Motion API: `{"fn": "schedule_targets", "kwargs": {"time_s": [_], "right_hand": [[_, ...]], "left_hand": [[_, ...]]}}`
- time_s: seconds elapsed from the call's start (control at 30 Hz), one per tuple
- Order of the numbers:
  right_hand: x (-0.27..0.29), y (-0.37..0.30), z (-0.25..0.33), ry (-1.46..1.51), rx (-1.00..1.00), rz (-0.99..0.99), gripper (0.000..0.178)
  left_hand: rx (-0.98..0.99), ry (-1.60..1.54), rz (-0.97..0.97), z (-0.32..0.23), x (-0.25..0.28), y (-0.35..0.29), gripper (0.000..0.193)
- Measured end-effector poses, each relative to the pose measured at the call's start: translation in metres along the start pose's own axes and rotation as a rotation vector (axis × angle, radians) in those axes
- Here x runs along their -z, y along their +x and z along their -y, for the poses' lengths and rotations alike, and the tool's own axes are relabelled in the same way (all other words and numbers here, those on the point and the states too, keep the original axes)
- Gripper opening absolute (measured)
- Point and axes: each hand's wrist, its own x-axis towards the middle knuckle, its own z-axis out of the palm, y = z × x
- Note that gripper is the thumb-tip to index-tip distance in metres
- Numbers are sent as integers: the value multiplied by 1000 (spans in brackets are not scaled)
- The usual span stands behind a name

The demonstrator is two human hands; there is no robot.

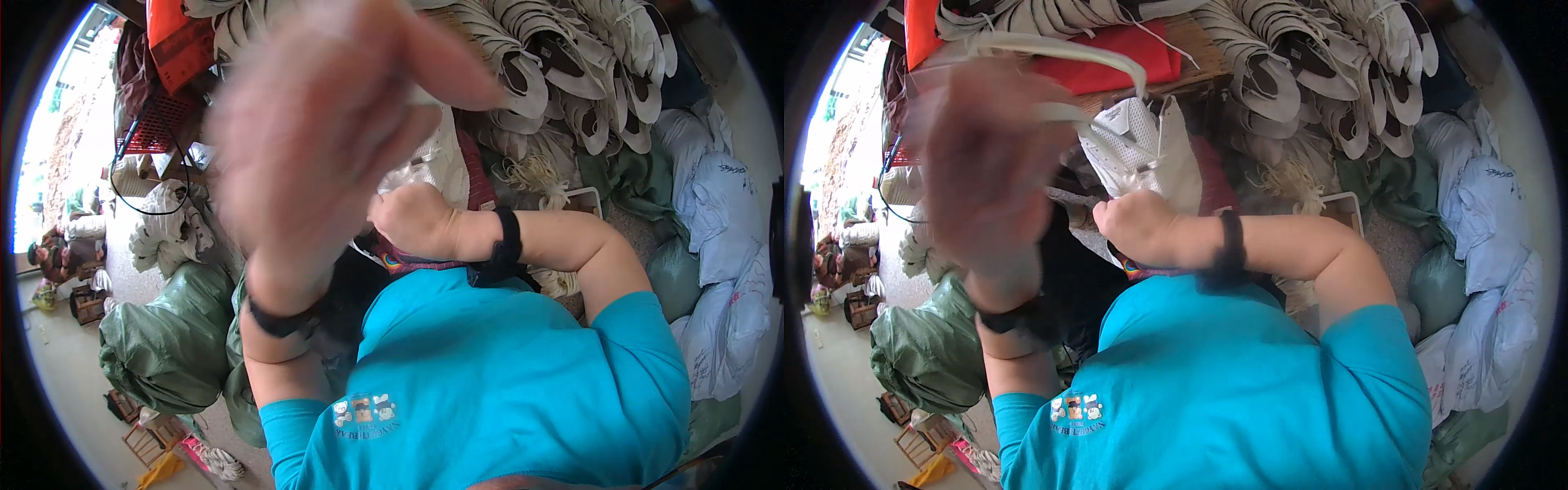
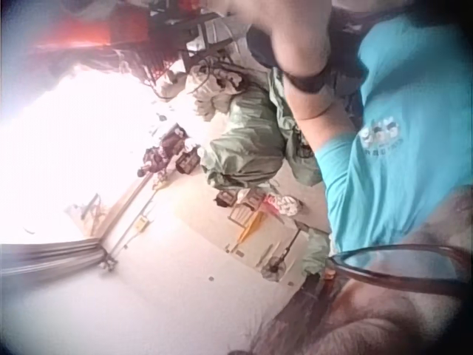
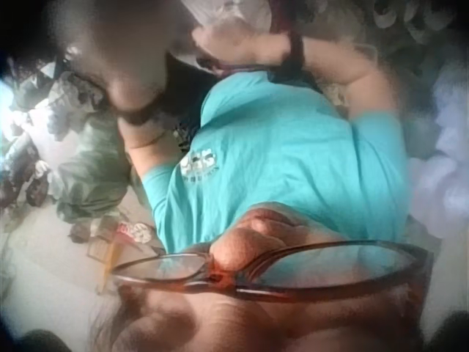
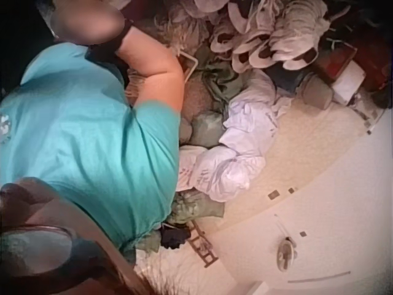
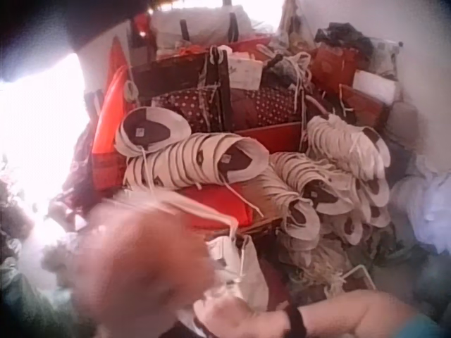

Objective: The person sits on the floor and laces a white shoe by hand, threading the laces through the eyelets and tying them. They then pick up a second white shoe and begin the same lacing process.

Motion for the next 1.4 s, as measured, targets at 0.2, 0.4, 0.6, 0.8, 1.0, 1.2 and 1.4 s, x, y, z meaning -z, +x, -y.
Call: {"fn": "schedule_targets", "kwargs": {"time_s": [0.2,0.4,0.6,0.8,1.0,1.2,1.4], "right_hand": [[11,-7,-2,349,145,-283,14],[40,-33,-40,348,-109,-461,15],[38,-34,-59,367,-316,-421,18],[34,-35,-65,179,-212,-431,16],[54,-29,-83,804,-353,-57,6],[44,-29,-84,1127,-423,-7,3],[25,-30,-65,863,-480,-361,11]], "left_hand": [[-210,12,35,-4,17,8,36],[-47,287,-391,11,4,-9,40],[41,670,-588,116,55,-56,30],[168,749,-607,146,56,-96,30],[164,253,-614,126,61,-85,35],[98,48,-579,77,46,-46,36],[-167,-74,-316,-10,49,-2,31]]}}
